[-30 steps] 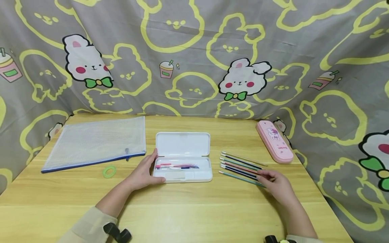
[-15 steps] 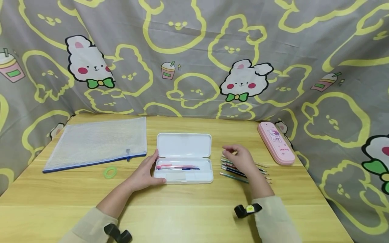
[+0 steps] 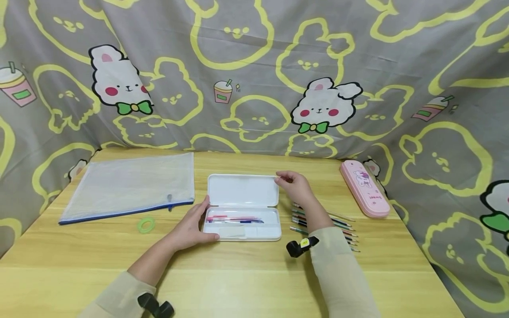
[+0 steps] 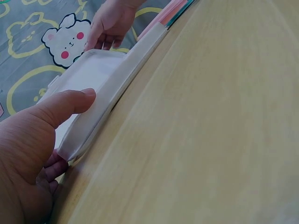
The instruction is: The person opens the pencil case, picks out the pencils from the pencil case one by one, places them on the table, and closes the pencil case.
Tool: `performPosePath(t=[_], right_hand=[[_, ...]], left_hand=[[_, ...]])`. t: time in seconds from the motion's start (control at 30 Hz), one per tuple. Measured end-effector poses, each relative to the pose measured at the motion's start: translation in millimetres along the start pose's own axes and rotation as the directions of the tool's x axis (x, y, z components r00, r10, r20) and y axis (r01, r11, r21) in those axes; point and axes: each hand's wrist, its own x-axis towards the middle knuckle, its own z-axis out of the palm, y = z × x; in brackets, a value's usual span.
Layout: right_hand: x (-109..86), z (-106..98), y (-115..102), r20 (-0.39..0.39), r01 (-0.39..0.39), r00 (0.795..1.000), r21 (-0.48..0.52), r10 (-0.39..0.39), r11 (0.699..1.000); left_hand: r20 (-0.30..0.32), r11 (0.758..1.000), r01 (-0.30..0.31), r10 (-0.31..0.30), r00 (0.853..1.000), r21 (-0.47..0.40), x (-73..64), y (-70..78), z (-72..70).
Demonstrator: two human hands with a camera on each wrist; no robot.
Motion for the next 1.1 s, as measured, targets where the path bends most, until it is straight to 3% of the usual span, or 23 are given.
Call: performPosePath(t=[0.4,0.77,1.1], right_hand=[[-4.1,-0.8,0.5,-0.014,0.041,0.999,-0.011,-0.041,0.999],[-35.2,-4.5,3.8,-0.023,0.127,0.992,0.008,-0.127,0.992],[-71.0,-2.2,13.3,-0.007,0.178,0.984,0.017,-0.178,0.984]], left_hand=[[-0.018,1.0,-0.019,0.019,1.0,-0.014,1.4,1.1,1.3],[-0.028,0.998,-0.031,0.03,0.999,-0.05,1.1,1.7,-0.1],[-0.026,0.995,0.014,-0.017,1.0,-0.101,-0.2,0.7,2.0]])
